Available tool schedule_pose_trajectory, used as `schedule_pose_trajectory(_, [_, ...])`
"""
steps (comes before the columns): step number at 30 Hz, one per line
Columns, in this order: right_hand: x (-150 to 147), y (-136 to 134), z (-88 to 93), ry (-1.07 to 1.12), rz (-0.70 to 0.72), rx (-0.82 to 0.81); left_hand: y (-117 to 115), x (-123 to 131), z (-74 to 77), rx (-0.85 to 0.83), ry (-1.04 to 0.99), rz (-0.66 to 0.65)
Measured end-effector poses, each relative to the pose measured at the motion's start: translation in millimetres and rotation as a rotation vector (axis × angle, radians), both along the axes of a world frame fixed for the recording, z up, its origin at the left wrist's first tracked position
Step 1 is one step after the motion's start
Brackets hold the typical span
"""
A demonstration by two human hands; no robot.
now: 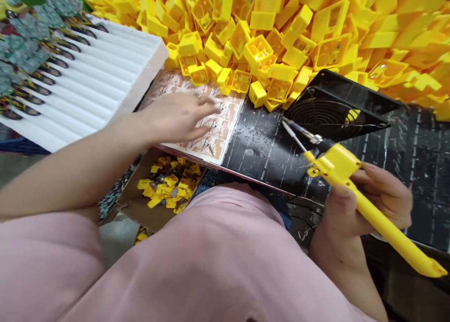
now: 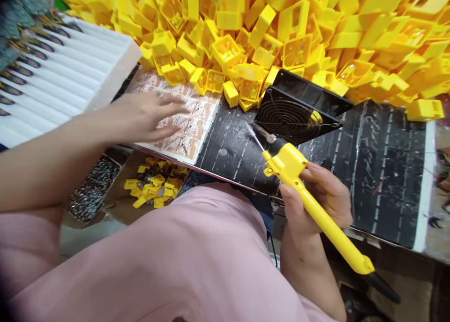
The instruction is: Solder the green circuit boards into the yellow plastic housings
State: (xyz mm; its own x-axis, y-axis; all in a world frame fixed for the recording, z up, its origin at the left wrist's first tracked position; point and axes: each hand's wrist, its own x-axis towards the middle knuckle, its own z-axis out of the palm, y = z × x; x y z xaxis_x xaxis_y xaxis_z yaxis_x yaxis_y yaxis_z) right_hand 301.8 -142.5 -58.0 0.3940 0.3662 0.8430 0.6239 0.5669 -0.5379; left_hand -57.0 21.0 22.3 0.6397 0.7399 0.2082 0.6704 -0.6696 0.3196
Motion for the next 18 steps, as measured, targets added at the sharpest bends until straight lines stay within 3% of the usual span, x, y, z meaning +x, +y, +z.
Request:
schedule_pose_trajectory(4, [3.8,2.1,5.3,-0.008,-0.087,0.074,61.4,78.4,-58.5,0.129,-0.021,0.078])
schedule_pose_trajectory(7, [4.3,0.1,5.8,-0.012,-0.096,0.079,75.3,110.9,-83.6,0.159,0.004,0.123])
schedule_pose_trajectory(9, [1.2,-1.5,4.9,0.007,-0.040,0.042,66.5,117.2,-85.1,0.161,0.052,0.141])
schedule_pose_trajectory(12, [-7.0,-5.7,5.5,0.056,0.001,-0.072,38.2,108.1,-76.0,0.148,0.184,0.123])
schedule_pose_trajectory(18, [-10.0,-24.8,8.7,-0.029,0.002,-0.281,-19.1,56.7,-69.2,0.229,0.301,-0.133])
